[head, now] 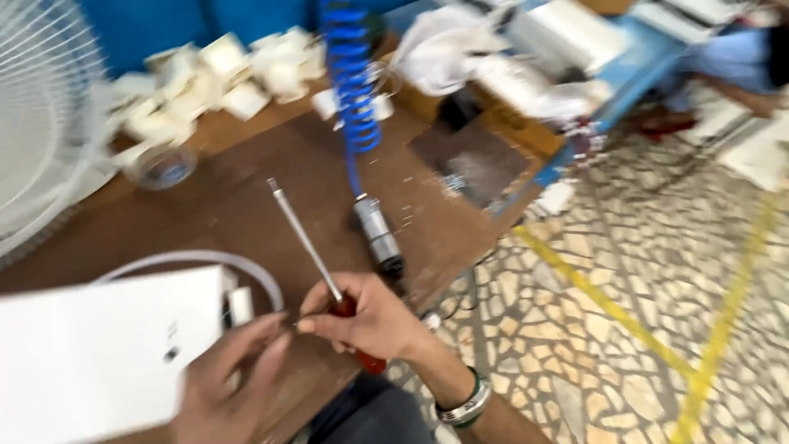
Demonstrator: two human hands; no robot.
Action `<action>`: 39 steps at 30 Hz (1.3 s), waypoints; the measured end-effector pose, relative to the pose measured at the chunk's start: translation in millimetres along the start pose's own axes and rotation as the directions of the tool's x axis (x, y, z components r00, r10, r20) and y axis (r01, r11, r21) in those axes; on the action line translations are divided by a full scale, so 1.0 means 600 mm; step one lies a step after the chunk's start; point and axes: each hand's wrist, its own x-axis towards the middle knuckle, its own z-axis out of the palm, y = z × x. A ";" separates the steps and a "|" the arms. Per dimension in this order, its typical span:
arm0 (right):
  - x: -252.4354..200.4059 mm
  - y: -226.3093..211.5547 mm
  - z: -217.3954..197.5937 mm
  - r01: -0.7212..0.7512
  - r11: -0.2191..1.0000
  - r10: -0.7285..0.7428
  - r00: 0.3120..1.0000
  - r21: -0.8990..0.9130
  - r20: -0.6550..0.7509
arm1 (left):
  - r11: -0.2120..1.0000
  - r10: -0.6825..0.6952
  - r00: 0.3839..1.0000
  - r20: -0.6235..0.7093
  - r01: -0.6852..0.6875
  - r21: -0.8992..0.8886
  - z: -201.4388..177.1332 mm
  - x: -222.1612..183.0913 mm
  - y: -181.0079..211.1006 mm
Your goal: Assembling electrical extension boxes by attaching cables, plastic caps, and securing the casing with screws.
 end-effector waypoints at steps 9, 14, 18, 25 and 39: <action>0.047 0.102 -0.005 0.056 0.996 -0.045 0.987 0.064 -0.157 | 0.938 0.182 0.978 -0.101 -0.204 -0.281 -0.005 0.016 0.007; 0.024 0.046 0.007 0.128 0.921 -0.152 0.988 -0.367 -0.035 | 0.790 -0.212 0.975 -0.070 0.128 -0.599 0.001 0.038 -0.032; -0.006 0.018 0.018 0.199 0.659 -0.167 0.979 -0.726 0.117 | 0.655 -0.258 0.963 -0.079 0.114 -0.747 -0.029 0.067 -0.062; -0.002 0.034 0.002 0.163 0.705 -0.125 0.987 -0.690 0.105 | 0.651 -0.249 0.968 -0.041 0.136 -0.747 -0.044 0.068 -0.067; -0.007 0.034 -0.002 0.131 0.703 -0.082 0.991 -0.699 0.103 | 0.776 -0.139 0.990 0.005 0.112 -0.621 -0.065 0.070 -0.063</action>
